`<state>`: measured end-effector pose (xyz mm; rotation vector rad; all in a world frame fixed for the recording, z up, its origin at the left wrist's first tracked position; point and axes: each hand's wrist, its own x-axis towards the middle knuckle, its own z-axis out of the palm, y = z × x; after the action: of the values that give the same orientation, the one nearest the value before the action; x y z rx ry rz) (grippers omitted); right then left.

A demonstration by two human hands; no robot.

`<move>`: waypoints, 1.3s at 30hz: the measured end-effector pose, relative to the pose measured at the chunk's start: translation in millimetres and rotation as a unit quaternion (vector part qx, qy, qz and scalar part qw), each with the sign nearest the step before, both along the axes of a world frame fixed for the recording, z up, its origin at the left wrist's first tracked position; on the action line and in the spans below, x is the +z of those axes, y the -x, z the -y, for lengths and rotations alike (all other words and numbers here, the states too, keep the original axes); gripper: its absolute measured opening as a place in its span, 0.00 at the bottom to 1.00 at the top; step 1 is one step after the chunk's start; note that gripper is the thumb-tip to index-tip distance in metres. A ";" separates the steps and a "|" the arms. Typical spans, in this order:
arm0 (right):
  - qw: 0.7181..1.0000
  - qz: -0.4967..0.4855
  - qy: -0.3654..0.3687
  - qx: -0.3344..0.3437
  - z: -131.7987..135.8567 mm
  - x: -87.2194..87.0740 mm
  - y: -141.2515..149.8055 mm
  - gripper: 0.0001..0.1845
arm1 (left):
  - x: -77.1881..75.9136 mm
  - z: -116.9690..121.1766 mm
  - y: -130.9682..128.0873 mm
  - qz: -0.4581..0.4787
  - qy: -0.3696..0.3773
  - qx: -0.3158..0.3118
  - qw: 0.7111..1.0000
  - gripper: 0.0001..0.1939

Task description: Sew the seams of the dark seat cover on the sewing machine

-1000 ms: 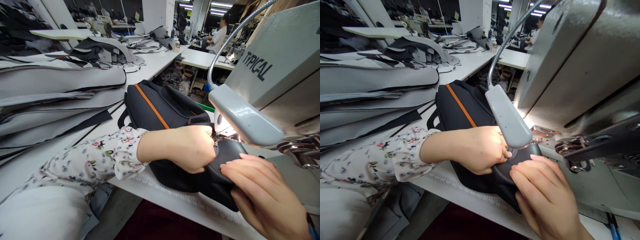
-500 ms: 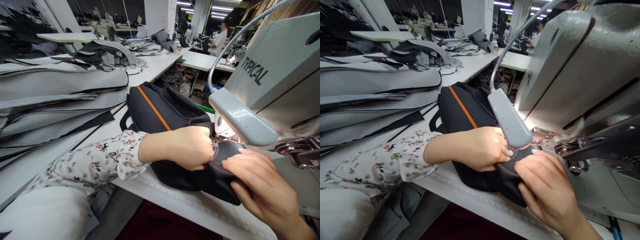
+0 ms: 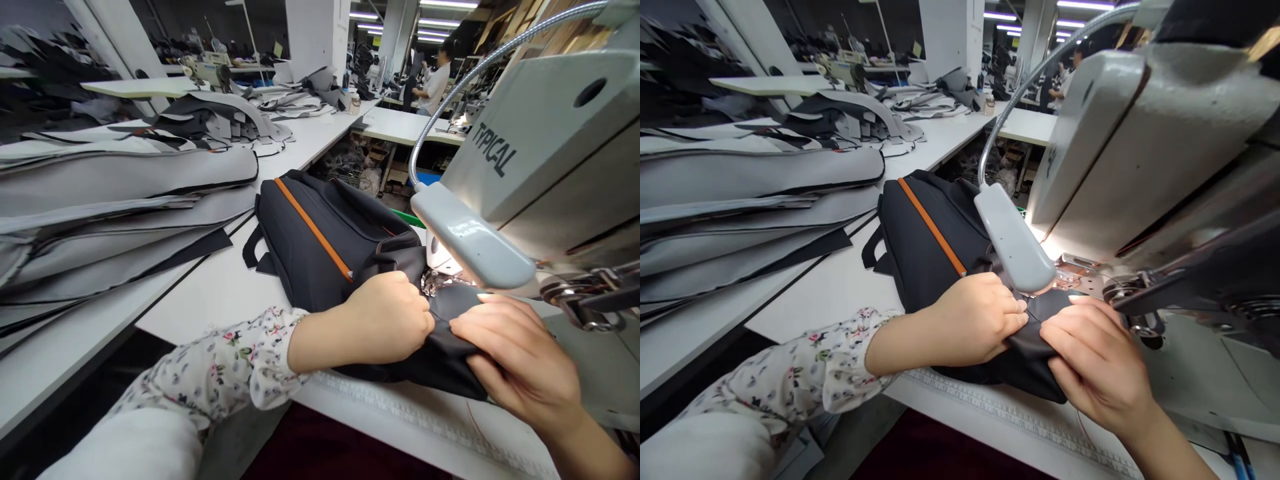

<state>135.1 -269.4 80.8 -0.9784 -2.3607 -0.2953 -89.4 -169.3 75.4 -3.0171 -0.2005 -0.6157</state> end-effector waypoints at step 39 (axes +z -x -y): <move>0.981 0.032 0.192 -0.024 -3.2 31.0 -8.7 0.16 | 15.2 -12.3 9.2 -0.009 0.115 -0.022 0.993 0.12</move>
<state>143.8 -266.1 111.8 -1.2170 -2.5074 0.1200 -98.7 -156.9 90.6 -3.2549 -0.2173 -0.6075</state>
